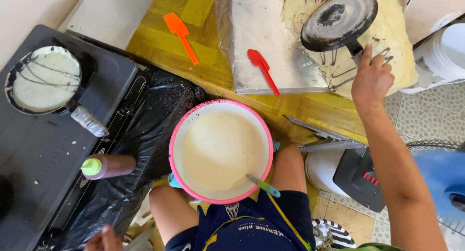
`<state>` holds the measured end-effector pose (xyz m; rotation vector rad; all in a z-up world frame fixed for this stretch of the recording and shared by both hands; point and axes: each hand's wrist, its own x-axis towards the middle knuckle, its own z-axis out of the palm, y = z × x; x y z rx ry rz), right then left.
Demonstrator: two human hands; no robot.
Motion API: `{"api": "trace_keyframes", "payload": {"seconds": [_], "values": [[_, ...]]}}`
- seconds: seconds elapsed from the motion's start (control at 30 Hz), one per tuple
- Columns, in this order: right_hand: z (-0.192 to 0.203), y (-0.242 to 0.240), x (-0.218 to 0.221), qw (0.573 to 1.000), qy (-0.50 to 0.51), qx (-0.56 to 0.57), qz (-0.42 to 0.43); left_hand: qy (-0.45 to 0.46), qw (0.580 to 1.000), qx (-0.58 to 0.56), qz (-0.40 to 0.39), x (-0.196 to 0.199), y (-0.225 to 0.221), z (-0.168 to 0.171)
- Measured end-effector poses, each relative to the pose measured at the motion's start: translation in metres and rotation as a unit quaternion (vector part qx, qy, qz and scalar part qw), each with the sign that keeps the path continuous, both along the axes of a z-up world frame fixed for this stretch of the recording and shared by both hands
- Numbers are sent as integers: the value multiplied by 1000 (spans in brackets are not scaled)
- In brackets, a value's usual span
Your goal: Preparing and cooking multiple crepes simultaneously by pouring batter, spreading it with a ladle, and drizzling chocolate sauce.
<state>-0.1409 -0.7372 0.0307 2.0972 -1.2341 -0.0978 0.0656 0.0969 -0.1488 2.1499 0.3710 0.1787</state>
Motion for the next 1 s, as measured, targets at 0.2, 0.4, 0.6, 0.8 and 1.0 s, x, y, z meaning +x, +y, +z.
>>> {"api": "trace_keyframes", "payload": {"seconds": [0.2,0.4,0.6,0.8,1.0], "values": [[61,8,43,995,47,-80,38,54,992,-32,-112,-30,-147,147],[90,53,70,985,108,-130,38,105,946,-226,-207,-39,-168,136],[80,250,106,653,-485,579,48,55,895,-251,-365,-54,-238,172],[-68,495,132,83,-488,862,-111,108,858,-395,-311,-58,-226,170],[-67,585,205,560,-337,694,301,114,933,-340,-22,-72,-58,129]]}}
